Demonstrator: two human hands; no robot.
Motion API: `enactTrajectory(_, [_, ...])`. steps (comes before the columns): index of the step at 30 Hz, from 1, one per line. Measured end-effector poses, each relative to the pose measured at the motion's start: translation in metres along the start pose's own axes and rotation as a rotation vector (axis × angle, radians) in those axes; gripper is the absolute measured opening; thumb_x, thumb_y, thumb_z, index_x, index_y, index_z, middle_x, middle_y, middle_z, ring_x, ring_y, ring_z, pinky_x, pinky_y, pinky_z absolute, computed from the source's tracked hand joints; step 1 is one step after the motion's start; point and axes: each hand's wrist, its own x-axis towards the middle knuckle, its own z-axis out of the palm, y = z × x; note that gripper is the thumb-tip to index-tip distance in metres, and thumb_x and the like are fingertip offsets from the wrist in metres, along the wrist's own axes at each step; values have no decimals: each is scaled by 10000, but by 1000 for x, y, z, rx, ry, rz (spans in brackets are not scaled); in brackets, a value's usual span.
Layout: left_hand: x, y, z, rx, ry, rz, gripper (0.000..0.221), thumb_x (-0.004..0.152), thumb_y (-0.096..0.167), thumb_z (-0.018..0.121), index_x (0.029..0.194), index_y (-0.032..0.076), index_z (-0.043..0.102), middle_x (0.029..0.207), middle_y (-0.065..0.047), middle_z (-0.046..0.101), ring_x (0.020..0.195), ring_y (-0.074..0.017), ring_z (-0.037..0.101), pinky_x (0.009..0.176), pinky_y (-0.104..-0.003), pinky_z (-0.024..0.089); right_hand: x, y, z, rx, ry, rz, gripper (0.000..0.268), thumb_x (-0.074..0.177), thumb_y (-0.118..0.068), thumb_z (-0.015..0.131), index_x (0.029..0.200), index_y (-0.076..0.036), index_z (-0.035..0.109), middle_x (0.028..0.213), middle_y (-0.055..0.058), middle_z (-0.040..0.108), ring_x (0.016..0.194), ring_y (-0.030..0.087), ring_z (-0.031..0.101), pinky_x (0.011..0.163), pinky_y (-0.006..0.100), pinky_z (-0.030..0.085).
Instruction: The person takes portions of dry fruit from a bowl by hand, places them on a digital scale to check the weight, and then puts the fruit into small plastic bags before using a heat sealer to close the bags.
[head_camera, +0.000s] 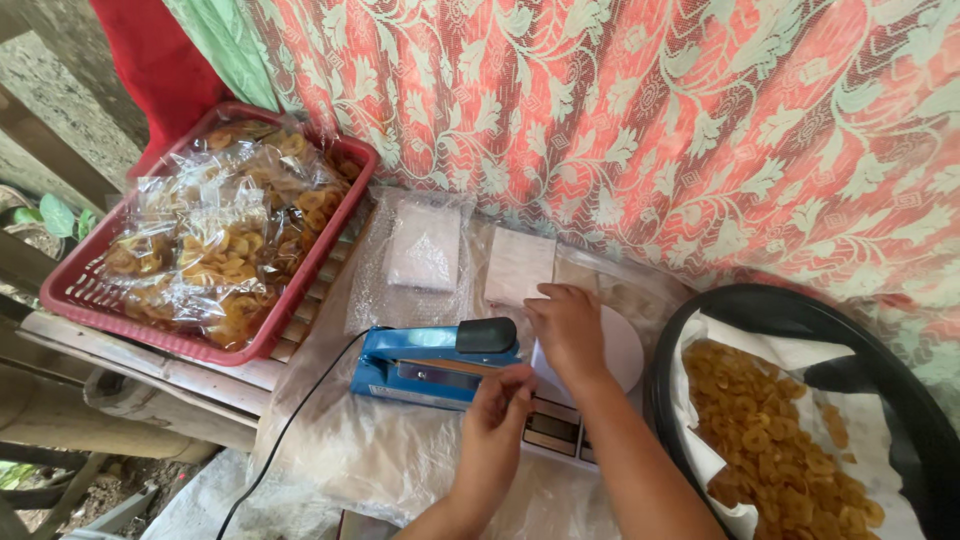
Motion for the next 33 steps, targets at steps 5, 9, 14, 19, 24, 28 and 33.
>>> enactTrajectory(5, [13, 13, 14, -120, 52, -217, 415, 980, 181, 611, 1356, 20, 542, 1211, -126, 713, 1077, -174, 673, 951, -264, 527, -33, 26, -84, 640, -45, 346, 233, 970, -208, 662, 1077, -17, 741, 961, 64, 813, 887, 148, 768, 804, 252, 561])
enactTrajectory(9, [13, 35, 37, -133, -20, -275, 458, 958, 257, 612, 1356, 42, 539, 1276, -10, 672, 1123, -132, 672, 926, -303, 562, -68, 46, -123, 706, -3, 511, 219, 965, -164, 675, 1086, -3, 763, 875, 72, 785, 817, 112, 704, 764, 254, 539])
enactTrajectory(14, [3, 38, 51, -101, -144, -365, 367, 959, 275, 654, 1164, -19, 731, 961, -52, 791, 901, -110, 725, 764, -235, 525, -92, 47, -141, 640, -27, 649, 206, 1001, -107, 688, 1124, 40, 764, 893, 155, 745, 739, 207, 513, 667, 353, 401])
enactTrajectory(19, [4, 29, 60, 60, -69, -124, 174, 903, 138, 785, 855, -23, 740, 689, -6, 690, 615, -52, 570, 572, -216, 451, -117, -10, -151, 419, 342, 543, 401, 860, -157, 797, 1221, -45, 663, 981, 58, 743, 885, 116, 695, 794, 247, 564])
enactTrajectory(24, [-5, 34, 74, 372, -149, -14, 189, 887, 108, 802, 802, -27, 702, 641, -12, 622, 571, -51, 488, 492, -249, 401, -114, -27, -135, 569, 171, 488, 397, 789, -127, 830, 1143, -49, 666, 928, 42, 733, 829, 119, 689, 731, 273, 551])
enactTrajectory(28, [-4, 44, 76, 493, -340, 45, 126, 848, 111, 798, 881, 10, 730, 651, 5, 660, 577, -46, 531, 507, -244, 438, -111, -6, -136, 665, 176, 593, 281, 840, -83, 773, 1101, -59, 673, 864, 18, 675, 786, 105, 638, 709, 265, 539])
enactTrajectory(33, [24, 40, 82, 299, -243, -18, 98, 940, 106, 731, 934, 8, 735, 740, 7, 706, 671, -45, 614, 604, -210, 505, -119, 29, -141, 686, 156, 550, 242, 870, -65, 762, 1082, -51, 646, 885, 23, 652, 810, 113, 616, 726, 264, 518])
